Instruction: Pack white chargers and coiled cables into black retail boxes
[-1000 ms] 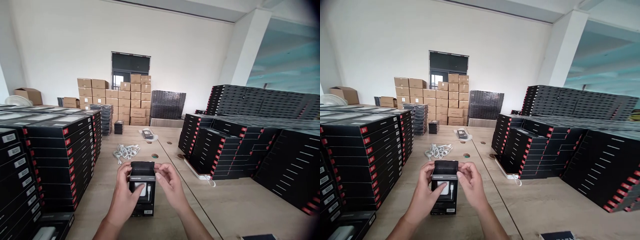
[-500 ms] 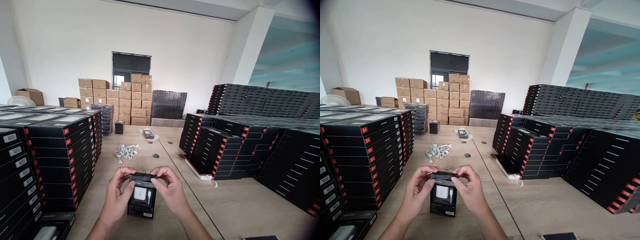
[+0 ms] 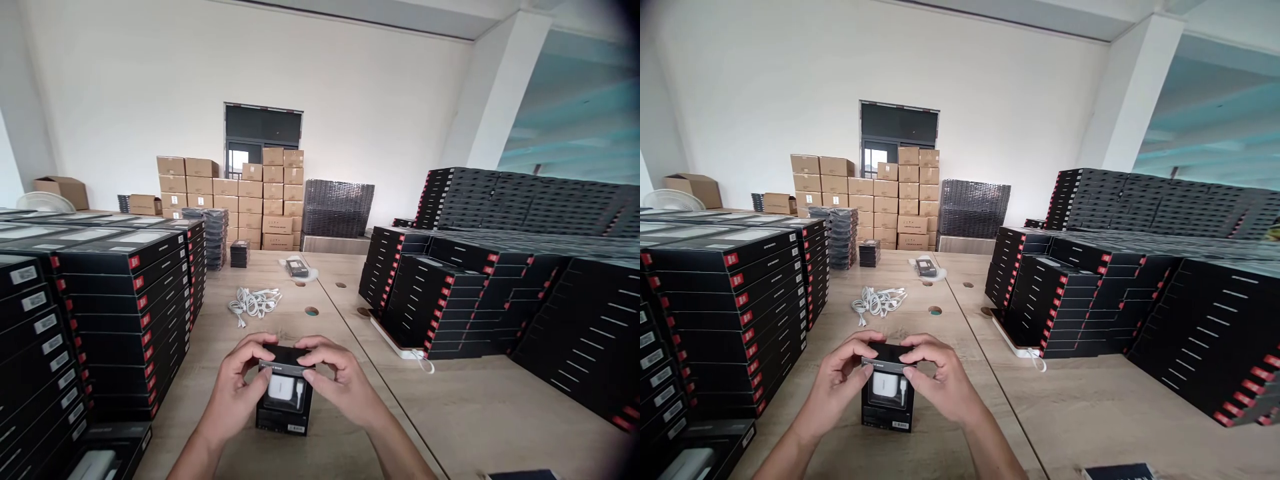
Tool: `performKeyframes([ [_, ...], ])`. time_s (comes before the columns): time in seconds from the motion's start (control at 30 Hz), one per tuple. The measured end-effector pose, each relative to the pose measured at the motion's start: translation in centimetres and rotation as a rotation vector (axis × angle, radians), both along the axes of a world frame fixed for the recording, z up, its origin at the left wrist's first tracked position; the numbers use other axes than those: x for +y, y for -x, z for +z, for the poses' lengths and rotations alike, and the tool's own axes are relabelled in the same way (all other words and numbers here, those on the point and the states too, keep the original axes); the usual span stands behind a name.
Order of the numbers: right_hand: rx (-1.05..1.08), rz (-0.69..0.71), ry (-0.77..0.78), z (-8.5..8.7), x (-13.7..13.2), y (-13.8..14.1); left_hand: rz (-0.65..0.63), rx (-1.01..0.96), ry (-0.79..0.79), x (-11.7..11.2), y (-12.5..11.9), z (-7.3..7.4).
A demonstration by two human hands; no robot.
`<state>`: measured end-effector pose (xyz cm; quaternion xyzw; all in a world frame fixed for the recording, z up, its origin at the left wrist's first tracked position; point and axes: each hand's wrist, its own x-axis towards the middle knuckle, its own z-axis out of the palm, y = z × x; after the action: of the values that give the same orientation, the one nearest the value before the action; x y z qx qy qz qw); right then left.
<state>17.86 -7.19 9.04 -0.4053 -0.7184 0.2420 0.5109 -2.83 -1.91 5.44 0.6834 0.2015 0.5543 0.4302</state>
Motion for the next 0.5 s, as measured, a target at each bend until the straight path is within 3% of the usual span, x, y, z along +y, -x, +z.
performKeyframes([
  [0.1, 0.092, -0.024, 0.07, -0.6, 0.6, 0.0, -0.004, -0.018, 0.07, 0.5, -0.3, -0.3],
  [0.2, 0.216, -0.094, 0.13, -1.6, 1.4, 0.3, 0.07, -0.102, 0.197, 1.2, -0.7, -0.7],
  [0.33, 0.362, -0.029, 0.314, -2.7, 2.0, 0.7, 0.168, -0.213, 0.411, 2.0, -0.7, -1.0],
  [0.5, 0.412, -0.001, 0.375, -3.1, 2.1, 1.0, 0.14, -0.292, 0.522, 2.2, -0.4, -0.9],
])
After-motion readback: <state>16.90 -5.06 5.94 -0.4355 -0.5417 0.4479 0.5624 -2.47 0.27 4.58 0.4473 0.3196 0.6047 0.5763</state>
